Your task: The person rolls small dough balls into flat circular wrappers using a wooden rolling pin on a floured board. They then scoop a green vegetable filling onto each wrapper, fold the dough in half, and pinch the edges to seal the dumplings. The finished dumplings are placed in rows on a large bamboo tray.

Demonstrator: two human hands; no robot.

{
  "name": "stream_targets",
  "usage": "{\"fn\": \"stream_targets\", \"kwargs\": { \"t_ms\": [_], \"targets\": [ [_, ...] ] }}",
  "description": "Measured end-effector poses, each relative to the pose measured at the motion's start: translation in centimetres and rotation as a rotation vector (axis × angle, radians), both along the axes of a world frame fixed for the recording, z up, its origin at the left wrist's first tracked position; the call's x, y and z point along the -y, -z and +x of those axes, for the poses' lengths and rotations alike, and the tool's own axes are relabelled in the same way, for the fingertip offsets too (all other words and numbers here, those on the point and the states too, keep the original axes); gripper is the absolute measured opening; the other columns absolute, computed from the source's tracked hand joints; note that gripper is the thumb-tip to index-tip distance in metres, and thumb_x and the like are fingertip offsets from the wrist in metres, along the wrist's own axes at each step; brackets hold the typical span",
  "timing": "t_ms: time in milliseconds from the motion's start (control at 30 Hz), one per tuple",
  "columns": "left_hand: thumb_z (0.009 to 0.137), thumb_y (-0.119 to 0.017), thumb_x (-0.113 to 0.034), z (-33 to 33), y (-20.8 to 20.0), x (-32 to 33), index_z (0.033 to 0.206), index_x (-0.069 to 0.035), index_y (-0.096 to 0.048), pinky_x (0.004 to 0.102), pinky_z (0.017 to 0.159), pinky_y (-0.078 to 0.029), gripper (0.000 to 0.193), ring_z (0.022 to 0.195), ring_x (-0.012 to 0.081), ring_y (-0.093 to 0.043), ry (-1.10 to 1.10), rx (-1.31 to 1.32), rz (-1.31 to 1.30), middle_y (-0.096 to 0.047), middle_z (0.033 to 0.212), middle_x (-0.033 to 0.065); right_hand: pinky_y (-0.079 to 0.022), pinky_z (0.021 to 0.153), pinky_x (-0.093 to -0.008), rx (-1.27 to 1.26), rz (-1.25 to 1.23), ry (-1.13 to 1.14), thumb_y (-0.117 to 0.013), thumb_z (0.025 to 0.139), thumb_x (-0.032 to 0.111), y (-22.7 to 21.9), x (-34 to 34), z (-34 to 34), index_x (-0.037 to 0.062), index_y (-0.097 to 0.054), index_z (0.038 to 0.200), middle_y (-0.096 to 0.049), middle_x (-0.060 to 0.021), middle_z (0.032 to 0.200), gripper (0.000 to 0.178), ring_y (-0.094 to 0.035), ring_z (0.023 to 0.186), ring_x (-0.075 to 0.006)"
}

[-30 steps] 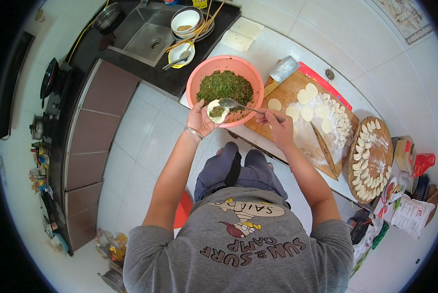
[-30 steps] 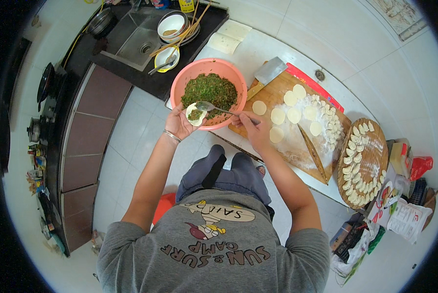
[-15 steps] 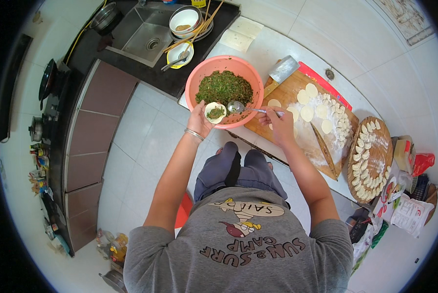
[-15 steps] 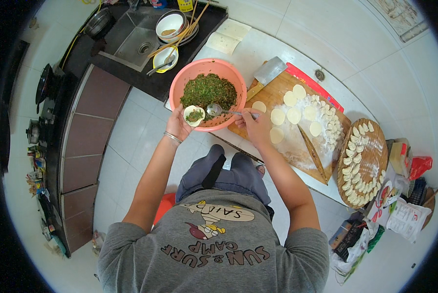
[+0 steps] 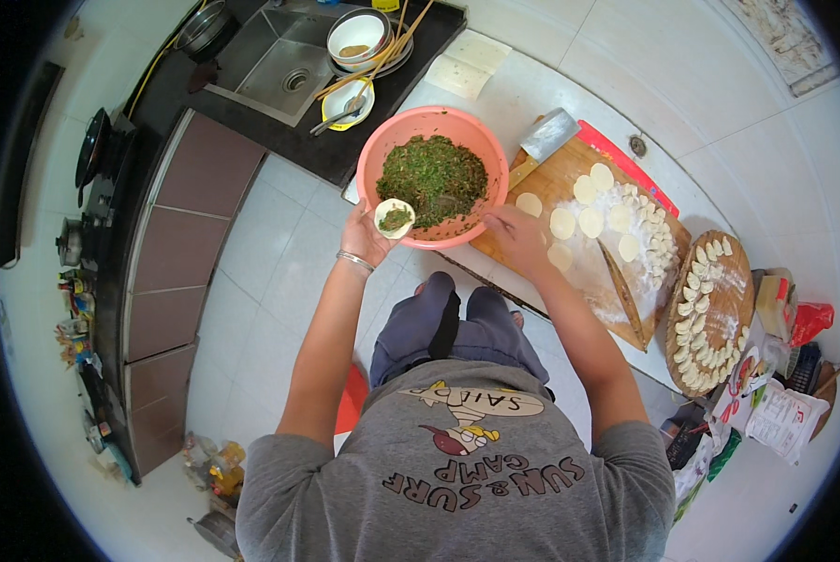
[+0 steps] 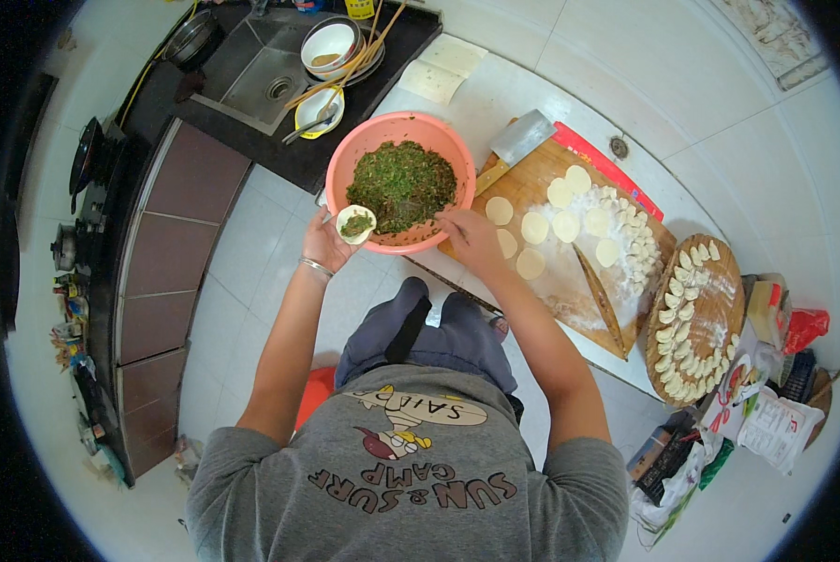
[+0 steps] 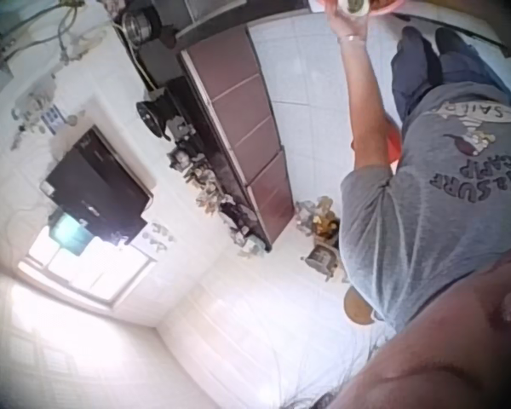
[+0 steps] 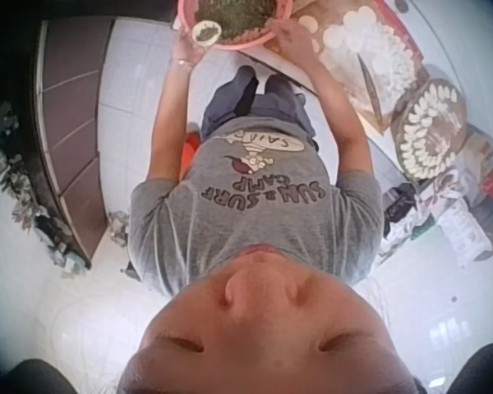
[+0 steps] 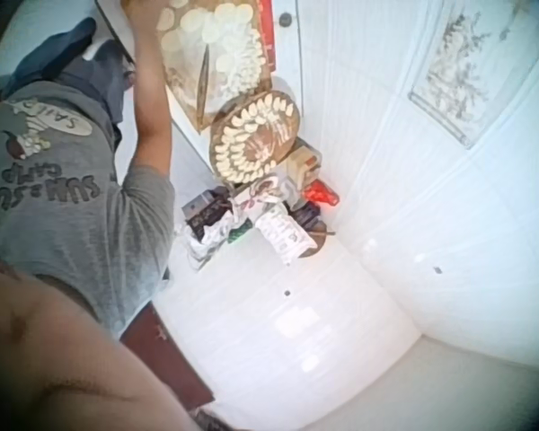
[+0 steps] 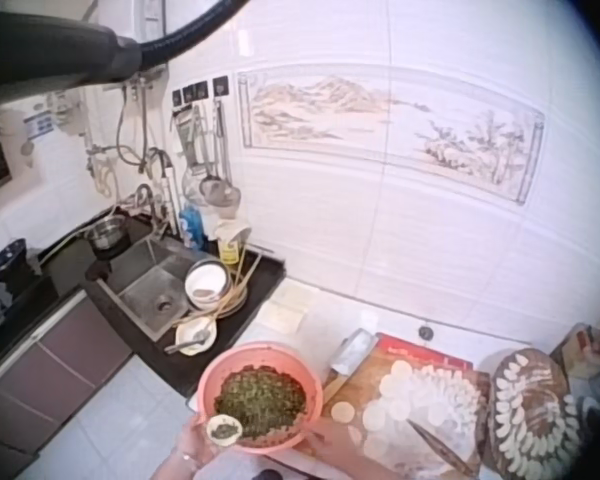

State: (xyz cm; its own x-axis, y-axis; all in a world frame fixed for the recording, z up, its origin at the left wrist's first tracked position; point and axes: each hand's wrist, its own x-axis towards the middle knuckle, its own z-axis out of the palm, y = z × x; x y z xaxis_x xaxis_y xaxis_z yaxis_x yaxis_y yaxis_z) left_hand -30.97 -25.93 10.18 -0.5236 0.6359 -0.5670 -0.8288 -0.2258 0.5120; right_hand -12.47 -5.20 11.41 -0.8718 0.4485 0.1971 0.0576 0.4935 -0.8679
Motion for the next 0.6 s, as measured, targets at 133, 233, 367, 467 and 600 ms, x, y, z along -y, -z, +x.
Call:
{"fn": "stream_targets", "kwargs": {
  "t_ms": [133, 233, 367, 467, 600],
  "targets": [
    [0.098, -0.027, -0.044, -0.4, 1.8, 2.2, 0.129, 0.011, -0.039, 0.0482, 0.103, -0.041, 0.064, 0.120, 0.0381, -0.050, -0.081, 0.109, -0.055, -0.049, 0.131, 0.0250, -0.050, 0.075, -0.0377, 0.052, 0.140, -0.142, -0.056, 0.087, 0.009, 4.1, 1.8, -2.4, 0.0001, -0.066, 0.099, -0.065, -0.0143, 0.091, 0.018, -0.063, 0.084, -0.0312],
    [0.098, -0.027, -0.043, -0.1, 2.2, 2.9, 0.128, 0.011, -0.039, 0.0477, 0.103, -0.041, 0.064, 0.119, 0.0375, -0.051, -0.077, 0.144, -0.044, -0.050, 0.130, 0.0247, -0.050, 0.076, -0.0388, 0.052, 0.256, -0.214, -0.054, 0.085, 0.007, 6.0, 2.9, -3.6, 0.0005, -0.065, 0.097, -0.064, -0.0140, 0.090, 0.017, -0.062, 0.086, -0.0314],
    [0.098, -0.027, -0.043, 0.3, 2.7, 3.7, 0.127, 0.011, -0.040, 0.0470, 0.102, -0.041, 0.063, 0.119, 0.0368, -0.052, -0.081, 0.146, -0.056, -0.051, 0.129, 0.0243, -0.049, 0.077, -0.0391, 0.114, 0.356, -0.330, -0.054, 0.085, 0.006, 6.8, 3.1, -4.2, 0.0003, -0.066, 0.096, -0.065, -0.0145, 0.091, 0.017, -0.061, 0.087, -0.0310],
    [0.098, -0.028, -0.043, 0.3, 3.0, 3.8, 0.127, 0.010, -0.041, 0.0466, 0.102, -0.042, 0.062, 0.118, 0.0361, -0.053, -0.079, 0.135, -0.061, -0.051, 0.128, 0.0239, -0.050, 0.078, -0.0385, 0.095, 0.204, -0.338, -0.053, 0.089, 0.010, 6.5, 2.4, -3.8, -0.0013, -0.066, 0.097, -0.066, -0.0147, 0.091, 0.019, -0.062, 0.086, -0.0311],
    [0.098, -0.029, -0.042, 0.2, 3.3, 3.9, 0.127, 0.010, -0.041, 0.0460, 0.102, -0.042, 0.061, 0.117, 0.0353, -0.053, -0.076, 0.116, -0.082, -0.052, 0.128, 0.0233, -0.052, 0.073, -0.0335, 0.272, -0.030, -0.255, -0.055, 0.090, 0.012, 4.0, 1.3, -3.7, -0.0042, -0.067, 0.095, -0.067, -0.0134, 0.083, 0.021, -0.064, 0.075, -0.0236]
  ]
}}
